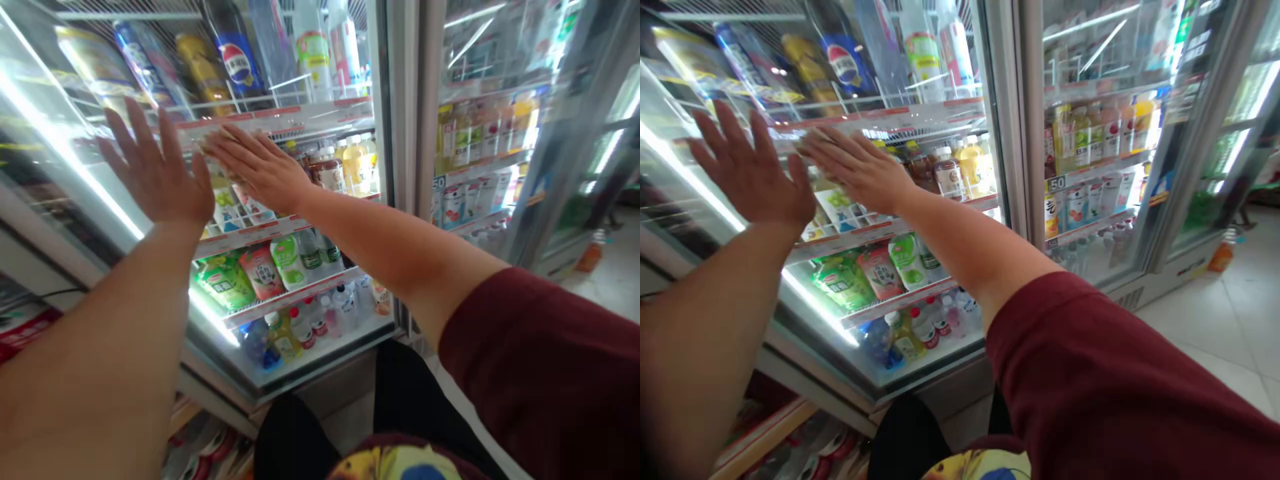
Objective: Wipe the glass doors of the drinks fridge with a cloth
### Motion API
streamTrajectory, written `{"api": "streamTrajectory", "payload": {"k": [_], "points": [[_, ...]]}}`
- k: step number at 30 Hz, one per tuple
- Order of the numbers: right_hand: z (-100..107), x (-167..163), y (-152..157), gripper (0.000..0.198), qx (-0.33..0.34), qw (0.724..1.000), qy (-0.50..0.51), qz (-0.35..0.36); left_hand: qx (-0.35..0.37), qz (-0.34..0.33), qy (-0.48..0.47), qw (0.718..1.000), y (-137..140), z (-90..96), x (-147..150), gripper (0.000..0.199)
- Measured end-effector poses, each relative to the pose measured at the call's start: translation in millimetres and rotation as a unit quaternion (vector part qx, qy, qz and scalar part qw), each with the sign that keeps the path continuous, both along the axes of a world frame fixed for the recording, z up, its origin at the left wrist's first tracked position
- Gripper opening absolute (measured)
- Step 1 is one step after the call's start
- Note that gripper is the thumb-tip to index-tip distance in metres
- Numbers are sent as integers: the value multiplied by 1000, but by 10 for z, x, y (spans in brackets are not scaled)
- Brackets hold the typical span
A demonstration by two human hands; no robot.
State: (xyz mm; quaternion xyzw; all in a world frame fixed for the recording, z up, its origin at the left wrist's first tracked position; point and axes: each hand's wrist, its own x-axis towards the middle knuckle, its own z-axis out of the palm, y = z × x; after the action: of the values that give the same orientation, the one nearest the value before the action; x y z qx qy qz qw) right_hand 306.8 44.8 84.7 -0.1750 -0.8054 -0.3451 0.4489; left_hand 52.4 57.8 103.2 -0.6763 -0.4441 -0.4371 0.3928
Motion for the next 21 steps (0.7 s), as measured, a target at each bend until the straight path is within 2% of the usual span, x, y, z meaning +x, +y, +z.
{"api": "streamTrajectory", "payload": {"k": [2, 4, 7, 10, 12, 14, 16, 19, 21], "points": [[118, -22, 57, 100, -3, 999, 27, -17, 6, 5, 7, 1000, 12, -8, -17, 97], [192, -51, 95, 83, -27, 996, 75, -48, 5, 25, 6, 1000, 23, 2, -24, 97], [81, 16, 83, 68, -56, 990, 86, -100, -20, 38, -23, 999, 1, 25, 8, 101], [-120, 193, 42, 66, -41, 994, 8, -98, -34, 34, -32, 998, -87, 18, 87, 101], [-150, 272, 55, 76, -22, 997, -26, -68, -26, 24, -27, 999, -155, -5, 138, 95], [-93, 288, 102, 93, -4, 999, -7, -32, -16, 10, -24, 1000, -200, -26, 165, 91], [-33, 277, 151, 99, 0, 999, 43, -5, -9, 4, -23, 1000, -211, -35, 166, 89], [-77, 331, 170, 83, -37, 996, 78, -22, -6, 13, -24, 1000, -181, -31, 140, 88], [-157, 426, 166, 67, -61, 996, 45, -56, -8, 15, -29, 999, -151, -23, 121, 89]]}}
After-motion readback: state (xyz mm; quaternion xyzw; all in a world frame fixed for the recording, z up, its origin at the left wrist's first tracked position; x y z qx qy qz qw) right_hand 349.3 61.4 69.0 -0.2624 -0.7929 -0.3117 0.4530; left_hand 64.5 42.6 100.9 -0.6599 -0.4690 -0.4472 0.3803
